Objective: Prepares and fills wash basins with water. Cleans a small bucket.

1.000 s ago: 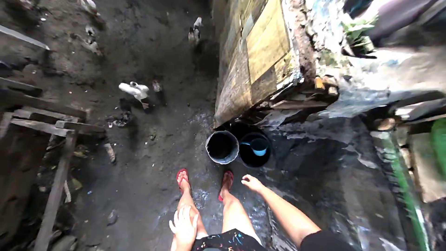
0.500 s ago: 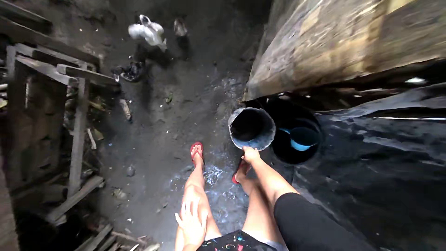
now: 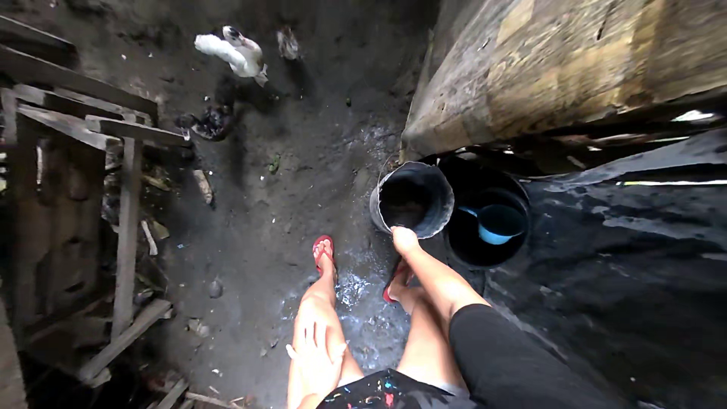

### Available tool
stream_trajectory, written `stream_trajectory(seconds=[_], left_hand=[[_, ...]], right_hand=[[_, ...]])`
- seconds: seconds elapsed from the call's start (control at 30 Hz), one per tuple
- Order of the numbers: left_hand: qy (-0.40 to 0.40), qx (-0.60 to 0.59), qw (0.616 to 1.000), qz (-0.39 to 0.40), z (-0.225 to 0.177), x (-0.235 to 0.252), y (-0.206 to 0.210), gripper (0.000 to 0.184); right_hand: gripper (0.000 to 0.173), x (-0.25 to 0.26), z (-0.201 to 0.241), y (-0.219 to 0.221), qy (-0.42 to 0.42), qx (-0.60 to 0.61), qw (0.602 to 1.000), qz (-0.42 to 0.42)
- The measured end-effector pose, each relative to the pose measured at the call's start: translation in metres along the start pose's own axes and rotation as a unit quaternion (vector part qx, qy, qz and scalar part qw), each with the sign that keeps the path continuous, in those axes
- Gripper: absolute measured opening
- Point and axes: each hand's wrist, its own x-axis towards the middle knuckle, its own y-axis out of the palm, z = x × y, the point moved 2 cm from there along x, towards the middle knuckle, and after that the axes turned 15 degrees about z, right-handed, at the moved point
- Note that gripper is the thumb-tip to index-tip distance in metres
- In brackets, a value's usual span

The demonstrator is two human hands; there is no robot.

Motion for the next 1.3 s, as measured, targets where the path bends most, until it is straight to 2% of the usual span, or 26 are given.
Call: stream_trajectory(seconds=[0.03, 0.07, 0.1, 0.13, 0.17, 0.2, 0.23, 0.27, 0.33, 0.4, 0.5, 0.57, 0.67, 0.73, 0.8, 0.83, 0.9, 0.93, 0.97, 1.03, 1.1, 1.13, 1.23, 1.3], left_hand=[[0.009, -0.028, 0.996, 0.08, 0.014, 0.004, 0.015, 0.08], [0.002, -0.056, 0.972, 0.229, 0.019, 0.01, 0.007, 0.083], [-0.007, -0.068, 0.946, 0.318, 0.02, 0.017, -0.004, 0.084], [-0.008, -0.067, 0.936, 0.346, 0.021, 0.021, -0.01, 0.086], [-0.002, -0.055, 0.942, 0.331, 0.023, 0.023, -0.01, 0.086], [0.011, -0.039, 0.962, 0.27, 0.027, 0.022, -0.003, 0.086], [0.02, -0.023, 0.984, 0.174, 0.03, 0.022, 0.005, 0.084], [0.026, -0.031, 0.992, 0.118, 0.031, 0.023, 0.006, 0.082], [0.029, -0.045, 0.996, 0.077, 0.036, 0.026, -0.001, 0.078], [0.029, -0.065, 0.995, 0.076, 0.041, 0.027, -0.015, 0.073], [0.055, -0.065, 0.989, 0.118, 0.042, 0.025, -0.046, 0.064], [0.097, -0.009, 0.988, 0.121, 0.047, 0.035, -0.059, 0.053], [0.146, 0.125, 0.957, 0.217, 0.037, 0.04, -0.062, 0.051], [0.264, 0.189, 0.914, 0.245, 0.029, 0.055, -0.042, 0.057], [0.376, 0.182, 0.869, 0.264, 0.018, 0.067, -0.02, 0.062], [0.398, 0.132, 0.841, 0.341, 0.0, 0.054, -0.032, 0.059], [0.373, -0.03, 0.752, 0.542, -0.058, -0.005, -0.087, 0.051], [0.366, -0.048, 0.711, 0.598, -0.089, -0.038, -0.112, 0.052], [0.382, -0.037, 0.679, 0.626, -0.119, -0.067, -0.128, 0.055], [0.417, -0.043, 0.64, 0.644, -0.17, -0.119, -0.137, 0.059], [0.436, -0.124, 0.591, 0.667, -0.216, -0.179, -0.144, 0.063], [0.429, -0.185, 0.557, 0.687, -0.235, -0.212, -0.149, 0.061], [0.335, -0.364, 0.436, 0.752, -0.284, -0.295, -0.157, 0.048], [0.3, -0.442, 0.386, 0.752, -0.315, -0.337, -0.145, 0.044]], right_hand=[[0.033, -0.005, 0.004, -0.008, -0.001, 0.012, 1.0, -0.005], [0.032, -0.01, 0.006, -0.017, -0.004, 0.021, 1.0, -0.008], [0.031, -0.015, 0.006, -0.023, -0.012, 0.026, 1.0, -0.01], [0.03, -0.019, 0.006, -0.027, -0.021, 0.027, 0.999, -0.011], [0.03, -0.024, 0.007, -0.029, -0.03, 0.031, 0.999, -0.015], [0.031, -0.032, 0.01, -0.03, -0.037, 0.04, 0.998, -0.019], [0.031, -0.043, 0.014, -0.029, -0.044, 0.052, 0.997, -0.023], [0.031, -0.057, 0.02, -0.028, -0.05, 0.066, 0.996, -0.028], [0.031, -0.092, 0.032, -0.025, -0.061, 0.107, 0.992, -0.042], [0.031, -0.135, 0.043, -0.022, -0.069, 0.151, 0.985, -0.052], [0.03, -0.212, 0.052, -0.02, -0.075, 0.205, 0.974, -0.067], [0.031, -0.271, 0.061, -0.019, -0.087, 0.225, 0.967, -0.087], [0.03, -0.362, 0.064, -0.02, -0.104, 0.237, 0.959, -0.117], [0.029, -0.42, 0.06, -0.027, -0.119, 0.263, 0.944, -0.16], [0.029, -0.478, 0.053, -0.029, -0.123, 0.297, 0.925, -0.202], [0.029, -0.509, 0.047, -0.028, -0.125, 0.313, 0.916, -0.218], [0.03, -0.571, 0.033, -0.027, -0.133, 0.33, 0.903, -0.239], [0.029, -0.604, 0.026, -0.027, -0.134, 0.335, 0.898, -0.249], [0.028, -0.636, 0.017, -0.027, -0.133, 0.341, 0.893, -0.261], [0.025, -0.695, -0.001, -0.025, -0.124, 0.36, 0.879, -0.286], [0.02, -0.745, -0.023, -0.018, -0.115, 0.383, 0.857, -0.326], [0.019, -0.768, -0.037, -0.013, -0.111, 0.39, 0.843, -0.353], [0.019, -0.844, -0.083, 0.004, -0.091, 0.414, 0.816, -0.394], [0.017, -0.886, -0.12, 0.024, -0.095, 0.431, 0.792, -0.422]])
